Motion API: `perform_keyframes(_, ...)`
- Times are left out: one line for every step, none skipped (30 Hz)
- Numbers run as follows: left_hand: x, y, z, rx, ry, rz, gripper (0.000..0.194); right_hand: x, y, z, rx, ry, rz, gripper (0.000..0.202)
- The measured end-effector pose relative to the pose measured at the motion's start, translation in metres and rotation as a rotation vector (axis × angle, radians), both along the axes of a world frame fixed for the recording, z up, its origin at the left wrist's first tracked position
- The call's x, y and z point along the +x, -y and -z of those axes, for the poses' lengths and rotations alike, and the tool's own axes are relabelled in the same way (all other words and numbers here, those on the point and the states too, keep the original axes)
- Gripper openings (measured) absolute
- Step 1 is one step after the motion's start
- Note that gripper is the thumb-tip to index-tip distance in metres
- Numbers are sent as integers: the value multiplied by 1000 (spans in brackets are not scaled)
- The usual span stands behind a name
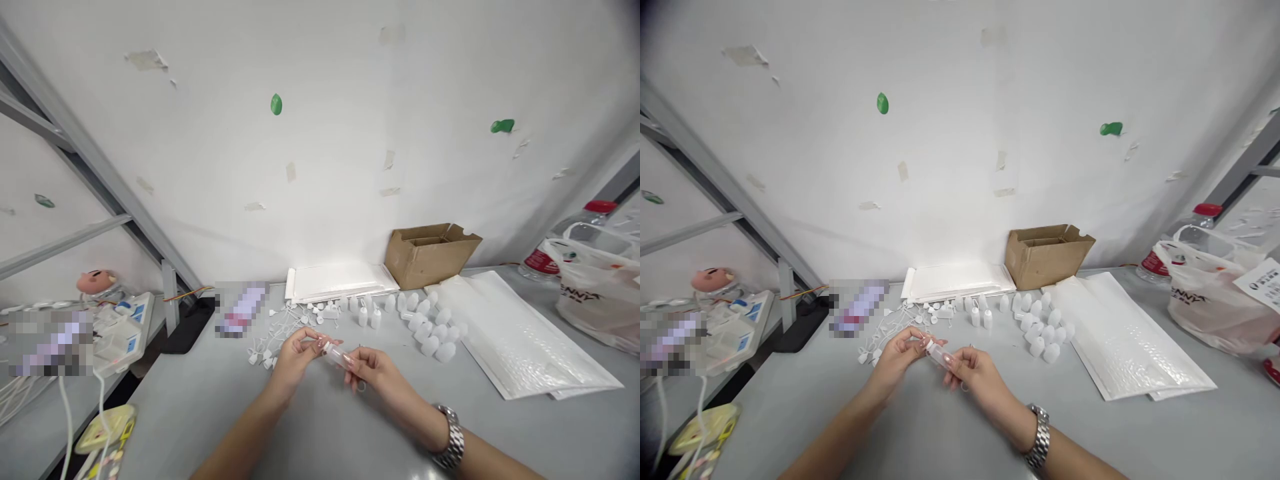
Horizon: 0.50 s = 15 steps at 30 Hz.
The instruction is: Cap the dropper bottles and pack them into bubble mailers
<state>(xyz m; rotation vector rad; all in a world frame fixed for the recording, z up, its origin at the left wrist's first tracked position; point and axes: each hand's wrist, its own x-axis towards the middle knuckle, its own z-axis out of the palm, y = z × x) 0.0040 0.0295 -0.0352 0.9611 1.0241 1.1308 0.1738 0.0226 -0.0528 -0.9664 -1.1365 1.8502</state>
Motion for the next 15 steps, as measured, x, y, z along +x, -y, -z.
perform_keyframes(-1, 0, 1, 13, 8, 6, 25, 1, -1, 0, -58, -69, -42, 32)
perform_keyframes(-1, -1, 1, 23, 16, 16, 24, 1, -2, 1, -100, -117, -73, 33)
perform_keyframes(-2, -1, 1, 30, 23, 28, 22, 1, -3, 1, -128, -145, -93, 34)
perform_keyframes(-2, 0, 1, 35, 31, 36, 21, 2, -3, 2, -150, -161, -108, 36)
perform_keyframes(-2, 0, 1, 38, 39, 38, 20, 2, -2, 2, -173, -181, -121, 37)
perform_keyframes(-2, 1, 1, 39, 47, 38, 19, 1, -2, 3, -192, -199, -133, 38)
perform_keyframes(-2, 1, 0, 38, 54, 36, 19, 1, -2, 3, -208, -215, -144, 39)
perform_keyframes(-2, 2, -1, 36, 58, 37, 19, 1, -2, 3, -217, -226, -149, 40)
perform_keyframes(-2, 2, -1, 31, 58, 38, 19, 1, -2, 3, -215, -231, -147, 41)
perform_keyframes(-2, 2, -2, 21, 51, 41, 18, 1, -2, 2, -201, -227, -137, 41)
perform_keyframes(-3, 2, -2, 6, 31, 41, 19, 1, -2, 1, -171, -209, -120, 41)
perform_keyframes(-3, 2, -2, -13, -1, 38, 21, 1, -2, 1, -127, -173, -95, 41)
perform_keyframes(-3, 1, -2, -33, -39, 34, 24, 1, -2, -1, -69, -118, -68, 42)
perform_keyframes(-4, 1, -2, -51, -78, 31, 26, 1, -3, -2, -8, -53, -41, 42)
perform_keyframes(-4, 0, -2, -62, -112, 30, 26, 1, -3, -3, 46, 9, -17, 43)
